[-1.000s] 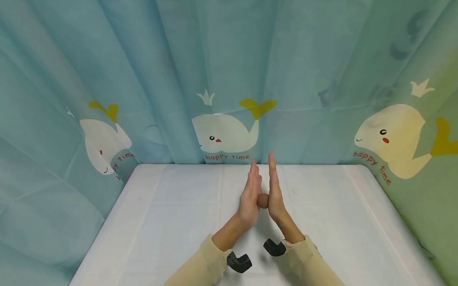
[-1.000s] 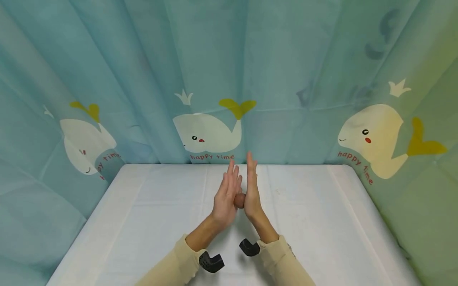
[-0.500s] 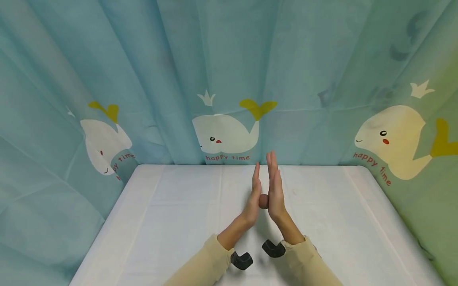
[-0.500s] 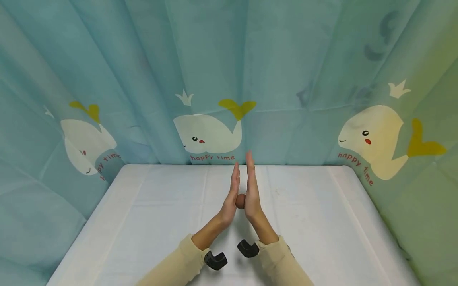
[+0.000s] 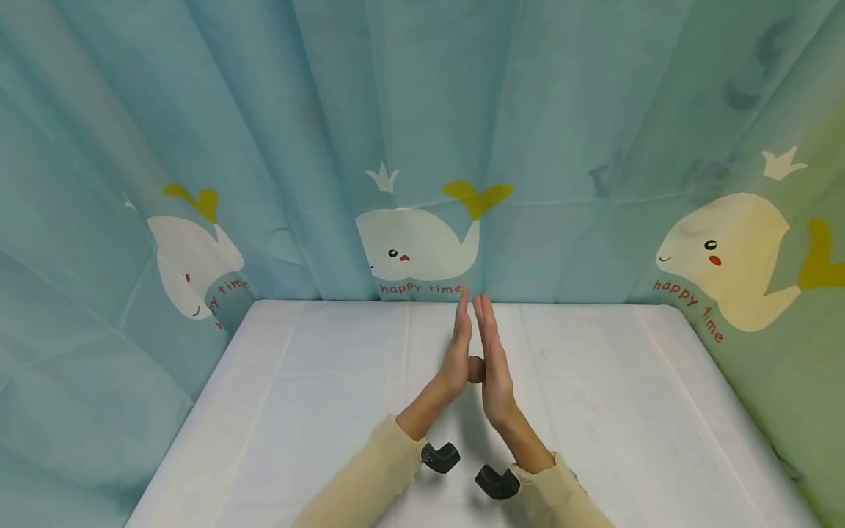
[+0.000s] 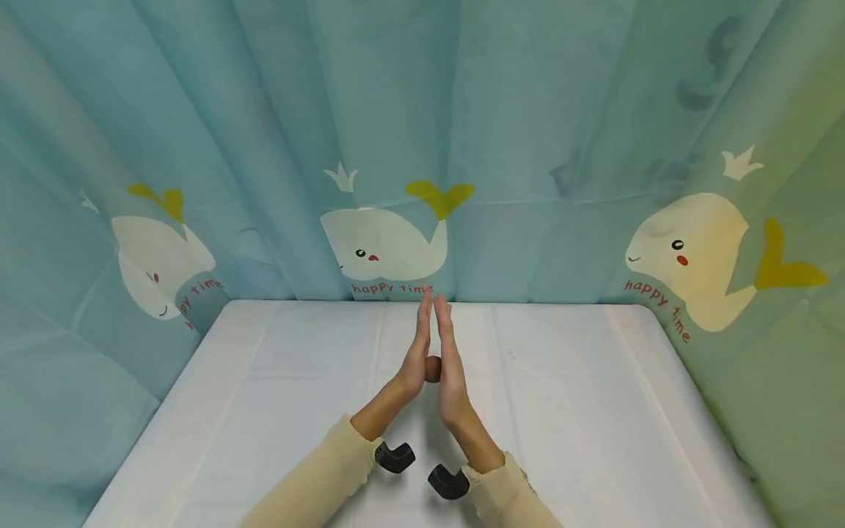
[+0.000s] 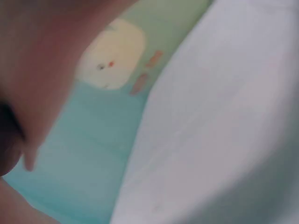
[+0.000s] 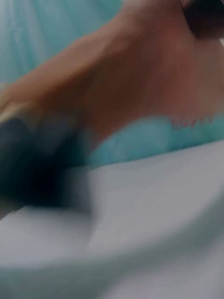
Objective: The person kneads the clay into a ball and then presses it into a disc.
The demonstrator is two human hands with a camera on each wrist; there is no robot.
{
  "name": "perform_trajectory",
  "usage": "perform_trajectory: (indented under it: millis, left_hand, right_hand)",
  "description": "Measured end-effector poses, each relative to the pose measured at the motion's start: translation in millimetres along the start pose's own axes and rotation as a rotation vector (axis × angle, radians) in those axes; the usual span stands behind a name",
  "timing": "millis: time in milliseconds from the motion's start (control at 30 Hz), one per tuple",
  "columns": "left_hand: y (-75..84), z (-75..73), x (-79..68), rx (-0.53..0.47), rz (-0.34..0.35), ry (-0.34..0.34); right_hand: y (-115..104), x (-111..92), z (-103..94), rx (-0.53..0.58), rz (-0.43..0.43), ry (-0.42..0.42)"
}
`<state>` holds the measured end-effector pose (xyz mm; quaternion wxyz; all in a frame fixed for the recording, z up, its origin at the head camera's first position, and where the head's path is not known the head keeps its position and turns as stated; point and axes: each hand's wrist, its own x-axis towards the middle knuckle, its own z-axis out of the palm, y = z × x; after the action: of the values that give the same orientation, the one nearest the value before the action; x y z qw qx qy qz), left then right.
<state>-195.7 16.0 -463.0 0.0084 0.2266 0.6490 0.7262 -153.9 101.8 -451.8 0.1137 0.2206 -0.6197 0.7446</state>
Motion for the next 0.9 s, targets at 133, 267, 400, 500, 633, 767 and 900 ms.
perform_trajectory:
  millis: [133,267,400,500,633,767,900]
  left_hand:
    - [-1.0,9.0,-12.1,-0.063,-0.025,-0.064]
    - [16.9,13.7,-15.8,-0.118,0.036,-0.086]
    - [27.7,9.6,-7.9,-0.103,0.034,-0.05]
    - [19.9,3.9,1.3,-0.053,0.024,0.029]
    - [3.5,3.9,0.3,-0.006,0.011,0.026]
    - [6.6,11.4,-12.0,-0.042,0.021,-0.02]
    - [22.9,13.4,-14.2,-0.033,0.101,-0.012]
  right_hand:
    - [6,16,-16.4,-0.059,0.035,0.053]
    - [22,19,-28.0,-0.075,0.087,0.063]
    - [23,6,-18.3,-0.022,0.049,0.009]
    - [11,-2,-5.1,-0.03,-0.03,-0.038]
    - [-4,5,-2.0,-0.098,-0.068,0.0]
    - [3,20,-15.9,-0.123,-0.021,0.04]
    - [22,14,-21.2,-0.097,0.053,0.011]
